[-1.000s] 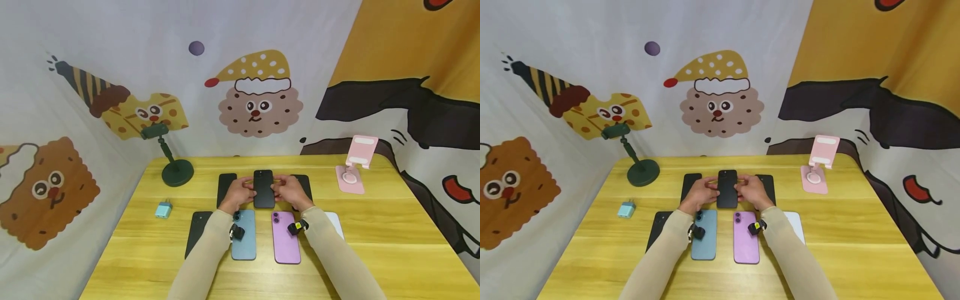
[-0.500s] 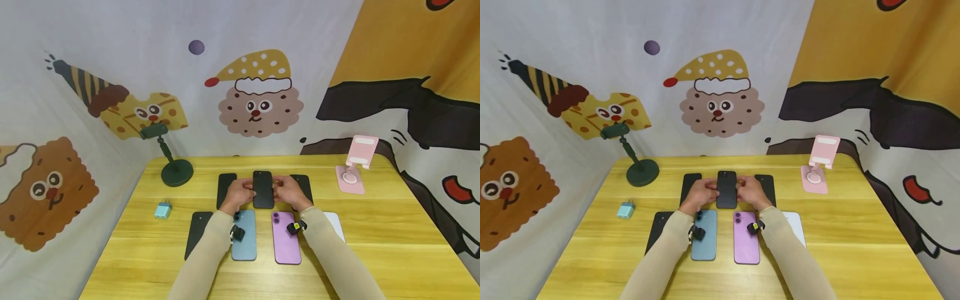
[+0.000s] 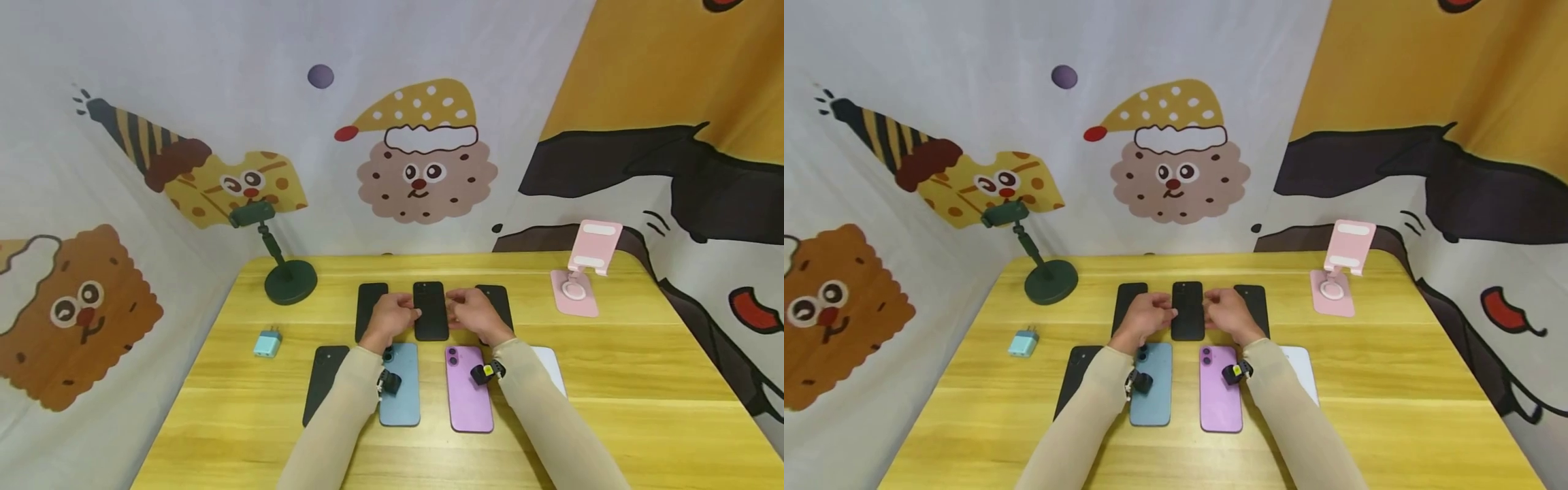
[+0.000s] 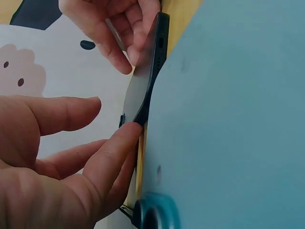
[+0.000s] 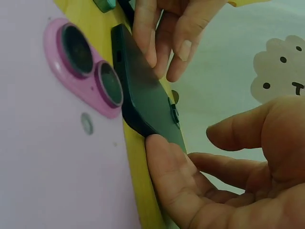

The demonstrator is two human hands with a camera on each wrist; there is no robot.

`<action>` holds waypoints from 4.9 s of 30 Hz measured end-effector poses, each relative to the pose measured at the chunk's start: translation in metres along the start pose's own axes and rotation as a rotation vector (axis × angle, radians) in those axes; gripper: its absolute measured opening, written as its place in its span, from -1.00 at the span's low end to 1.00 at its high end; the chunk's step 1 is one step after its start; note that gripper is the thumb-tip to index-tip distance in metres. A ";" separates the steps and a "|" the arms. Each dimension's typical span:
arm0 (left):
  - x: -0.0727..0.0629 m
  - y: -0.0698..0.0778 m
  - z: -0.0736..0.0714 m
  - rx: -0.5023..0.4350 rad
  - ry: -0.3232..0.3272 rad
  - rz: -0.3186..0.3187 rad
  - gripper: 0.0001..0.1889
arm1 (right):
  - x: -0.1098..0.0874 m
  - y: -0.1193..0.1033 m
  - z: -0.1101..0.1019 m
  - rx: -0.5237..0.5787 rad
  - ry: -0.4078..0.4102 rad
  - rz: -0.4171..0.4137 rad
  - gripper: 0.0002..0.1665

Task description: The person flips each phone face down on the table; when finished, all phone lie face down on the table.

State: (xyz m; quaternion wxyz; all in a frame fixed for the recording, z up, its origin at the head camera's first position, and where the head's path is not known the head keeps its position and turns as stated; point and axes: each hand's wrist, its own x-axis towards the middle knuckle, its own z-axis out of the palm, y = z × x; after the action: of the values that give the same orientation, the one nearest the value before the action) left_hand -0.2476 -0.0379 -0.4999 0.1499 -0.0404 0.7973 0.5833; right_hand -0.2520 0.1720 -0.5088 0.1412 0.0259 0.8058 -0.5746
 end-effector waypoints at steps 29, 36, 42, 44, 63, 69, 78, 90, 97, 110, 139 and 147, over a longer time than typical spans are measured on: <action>-0.009 -0.011 -0.056 -0.156 -0.089 0.091 -0.45 | 0.001 -0.023 0.022 0.005 -0.038 -0.084 -0.46; -0.015 -0.018 -0.075 -0.143 -0.004 0.080 -0.49 | 0.004 -0.032 0.043 0.004 -0.056 -0.125 -0.46; -0.018 -0.025 -0.088 -0.109 0.060 0.082 -0.48 | 0.005 -0.035 0.061 0.002 -0.091 -0.153 -0.44; -0.018 -0.027 -0.090 -0.099 0.076 0.078 -0.47 | 0.007 -0.035 0.066 -0.007 -0.089 -0.159 -0.45; -0.016 -0.029 -0.099 -0.120 0.088 -0.054 -0.32 | 0.007 -0.040 0.104 0.195 -0.147 -0.031 -0.37; -0.009 -0.026 -0.104 -0.235 0.108 -0.101 -0.23 | 0.006 -0.045 0.110 0.170 -0.147 -0.048 -0.37; -0.009 -0.023 -0.106 -0.299 0.143 -0.114 -0.24 | 0.008 -0.042 0.114 0.195 -0.167 -0.037 -0.37; -0.005 -0.028 -0.097 -0.342 0.054 -0.042 -0.47 | 0.008 -0.042 0.112 0.247 -0.185 -0.022 -0.37; -0.004 -0.026 -0.093 -0.416 0.029 -0.049 -0.50 | 0.010 -0.050 0.112 0.258 -0.215 -0.021 -0.29; -0.001 -0.030 -0.080 -0.358 -0.080 -0.064 -0.56 | 0.012 -0.050 0.111 0.315 -0.190 -0.001 -0.25; 0.002 -0.029 -0.090 -0.192 -0.016 -0.017 -0.32 | 0.013 -0.048 0.104 0.403 -0.057 -0.040 -0.32; 0.003 -0.029 -0.101 -0.233 -0.041 -0.015 -0.35 | 0.018 -0.048 0.103 0.386 -0.031 -0.082 -0.27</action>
State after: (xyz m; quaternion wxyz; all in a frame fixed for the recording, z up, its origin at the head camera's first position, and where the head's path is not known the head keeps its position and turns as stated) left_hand -0.2629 -0.1415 -0.4993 0.1650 -0.0513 0.7205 0.6715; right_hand -0.2585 0.0577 -0.4998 0.1224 0.0107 0.6787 -0.7241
